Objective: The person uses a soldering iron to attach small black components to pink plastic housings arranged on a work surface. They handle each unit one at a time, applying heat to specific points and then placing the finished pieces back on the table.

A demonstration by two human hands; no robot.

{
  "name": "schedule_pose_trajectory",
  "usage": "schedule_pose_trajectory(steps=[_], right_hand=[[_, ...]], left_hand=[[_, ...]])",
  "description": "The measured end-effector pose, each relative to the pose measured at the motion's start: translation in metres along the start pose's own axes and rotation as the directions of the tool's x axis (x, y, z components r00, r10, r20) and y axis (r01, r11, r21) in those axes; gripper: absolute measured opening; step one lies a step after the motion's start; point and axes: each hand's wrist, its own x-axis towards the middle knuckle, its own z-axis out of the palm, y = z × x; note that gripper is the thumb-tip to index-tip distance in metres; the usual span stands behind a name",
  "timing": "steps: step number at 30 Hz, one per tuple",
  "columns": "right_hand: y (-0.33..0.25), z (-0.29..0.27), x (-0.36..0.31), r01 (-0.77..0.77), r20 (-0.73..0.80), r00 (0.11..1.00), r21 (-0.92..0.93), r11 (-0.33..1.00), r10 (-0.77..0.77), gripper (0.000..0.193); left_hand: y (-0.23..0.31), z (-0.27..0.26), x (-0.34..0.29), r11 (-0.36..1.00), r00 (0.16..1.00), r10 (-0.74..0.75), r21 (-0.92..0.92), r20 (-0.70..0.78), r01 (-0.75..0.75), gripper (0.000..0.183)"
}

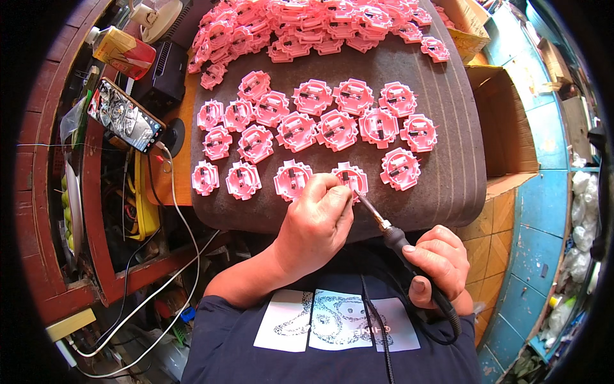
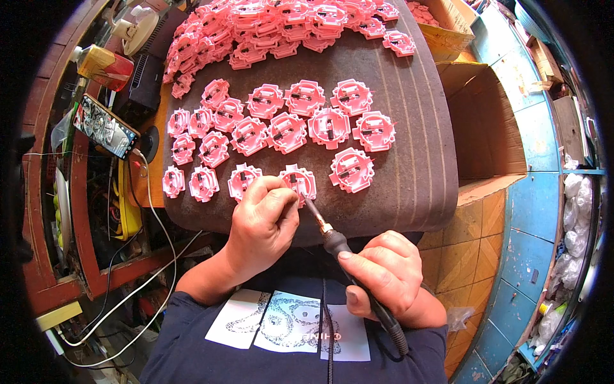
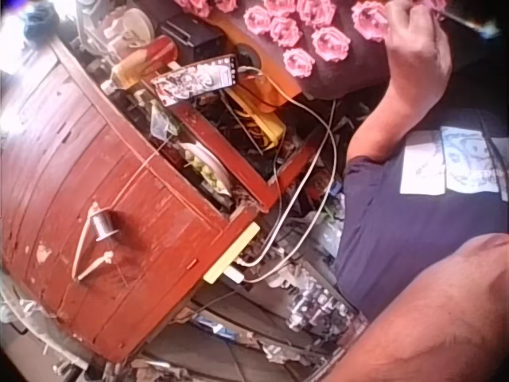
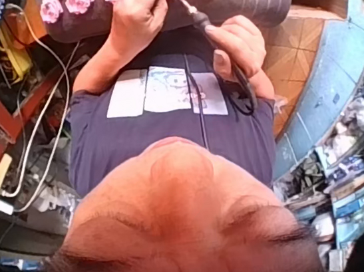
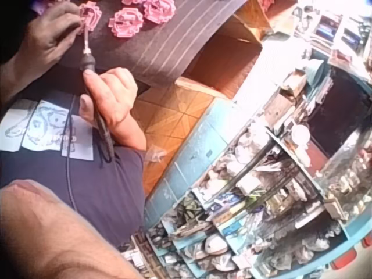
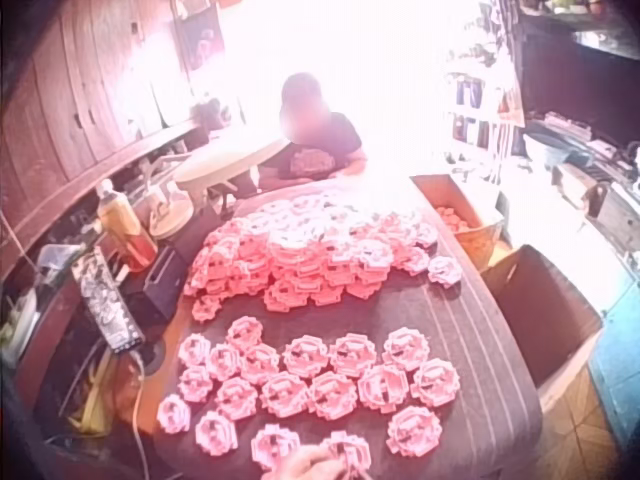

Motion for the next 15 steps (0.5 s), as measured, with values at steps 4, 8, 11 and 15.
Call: schedule_pose_trajectory(steps=[4,8,11,15], right_hand=[[0.0001,-0.0003,0.0007,-0.007,0.005,1.0,0.003,1.0,0.007,0.037],[0.0005,0.0001,-0.0007,-0.008,0.01,1.0,0.006,1.0,0.007,0.037],[-0.0004,-0.0006,-0.0003,-0.011,0.01,1.0,0.002,1.0,0.011,0.037],[-0.0005,-0.0006,0.0002,-0.014,0.008,1.0,0.013,1.0,0.013,0.036]], left_hand=[[0.0012,-0.0015,0.0002,1.0,1.0,-0.013,-0.006,0.015,0.013,0.018],[0.0,-0.0006,-0.0005,1.0,1.0,0.0,-0.009,0.004,0.0,0.019],[-0.0005,0.0007,-0.0012,1.0,1.0,-0.004,-0.025,-0.005,0.004,0.023],[-0.001,0.0001,-0.0019,1.0,1.0,0.004,-0.016,-0.006,-0.005,0.024]])
